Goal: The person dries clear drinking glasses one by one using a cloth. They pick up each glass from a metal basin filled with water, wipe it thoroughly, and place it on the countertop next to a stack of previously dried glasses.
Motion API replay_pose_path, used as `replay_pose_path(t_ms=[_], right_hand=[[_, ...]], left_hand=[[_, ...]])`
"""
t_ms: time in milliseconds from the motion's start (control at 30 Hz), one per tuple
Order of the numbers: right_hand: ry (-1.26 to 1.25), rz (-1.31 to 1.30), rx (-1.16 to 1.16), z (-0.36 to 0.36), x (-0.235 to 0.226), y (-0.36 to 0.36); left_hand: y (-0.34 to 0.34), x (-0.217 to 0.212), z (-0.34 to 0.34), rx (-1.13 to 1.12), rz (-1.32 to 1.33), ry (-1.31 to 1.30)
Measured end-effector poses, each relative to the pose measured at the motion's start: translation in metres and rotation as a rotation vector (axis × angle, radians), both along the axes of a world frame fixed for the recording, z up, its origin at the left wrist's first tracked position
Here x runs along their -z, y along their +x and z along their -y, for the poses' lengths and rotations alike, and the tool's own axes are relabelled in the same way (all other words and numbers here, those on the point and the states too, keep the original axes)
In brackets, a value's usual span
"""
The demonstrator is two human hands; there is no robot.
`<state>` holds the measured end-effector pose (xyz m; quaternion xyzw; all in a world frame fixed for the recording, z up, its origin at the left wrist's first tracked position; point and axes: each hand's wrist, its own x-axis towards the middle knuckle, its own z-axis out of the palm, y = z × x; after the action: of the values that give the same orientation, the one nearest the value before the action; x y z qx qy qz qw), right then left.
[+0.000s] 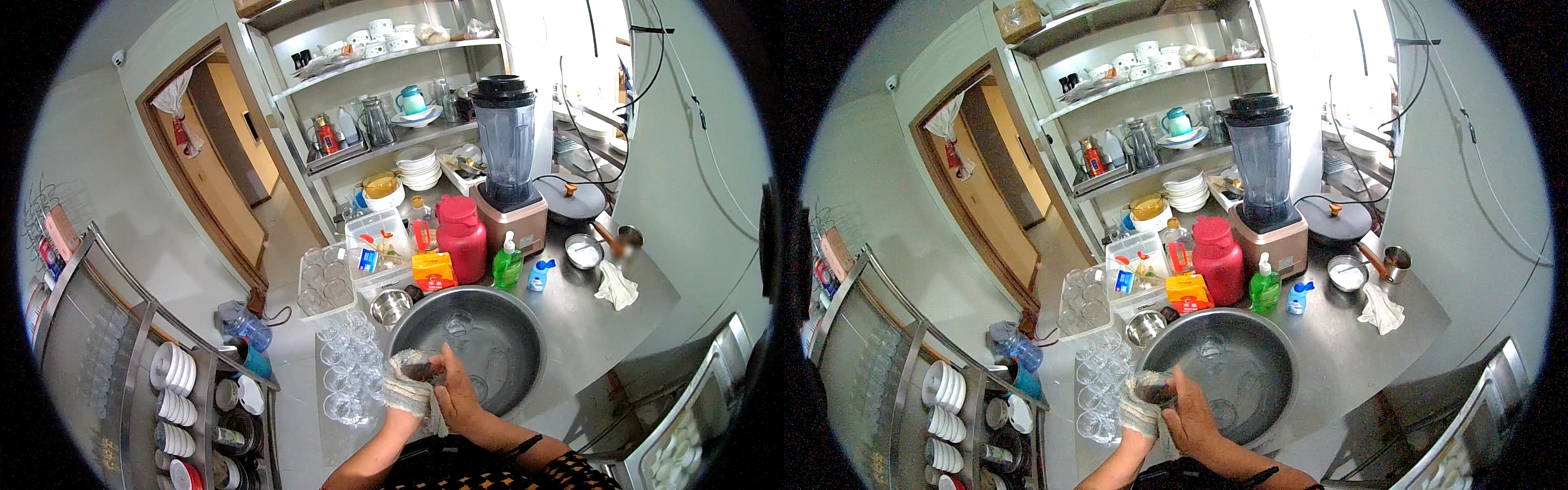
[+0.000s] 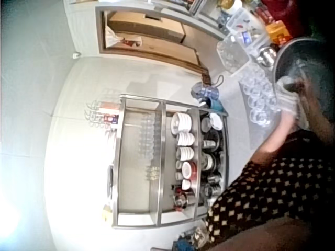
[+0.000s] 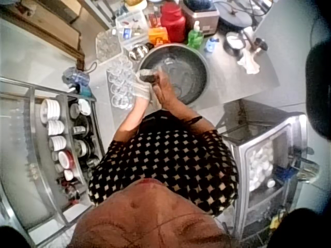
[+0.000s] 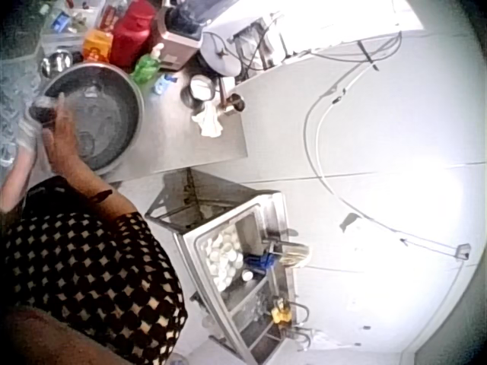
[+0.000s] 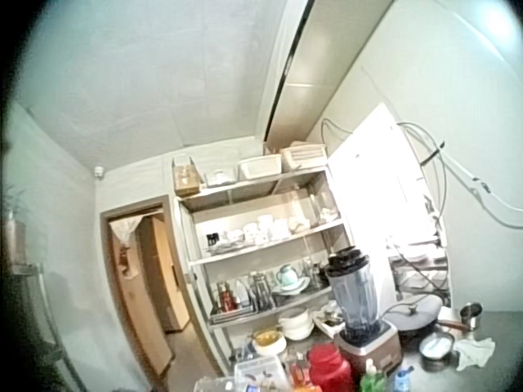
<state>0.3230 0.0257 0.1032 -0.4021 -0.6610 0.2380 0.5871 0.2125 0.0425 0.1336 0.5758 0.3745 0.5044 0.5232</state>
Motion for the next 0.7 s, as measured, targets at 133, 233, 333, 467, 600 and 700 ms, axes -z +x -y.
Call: replay_pose_path(t_ms=[133,233,333,467,600,700], right_hand=[[0.008,0.084,0.005,0.005,-0.012,0.003],[0.001,0.045,-0.001,0.010,-0.020,0.001],[-0.057,-0.105,-0.123,0.012,-0.020,0.000],[-0.079,-0.203,-0.257,0.011,-0.016,-0.002],[-0.061,-0.192,-0.096,0.000,-0.008,-0.003],[-0.058,-0.145,-0.036,-0.003,-0.009,0.001]], left_hand=[[-0.008,0.024,-0.006,0.021,0.225,-0.149],[-0.012,0.032,-0.015,0.023,0.511,-0.461],[-0.012,0.020,-0.010,0.209,0.650,-0.412],[-0.031,0.066,-0.030,0.287,0.586,-0.594],[-0.007,0.042,-0.012,0.040,0.381,-0.341],[0.004,0.005,0.001,0.041,0.227,-0.144]])
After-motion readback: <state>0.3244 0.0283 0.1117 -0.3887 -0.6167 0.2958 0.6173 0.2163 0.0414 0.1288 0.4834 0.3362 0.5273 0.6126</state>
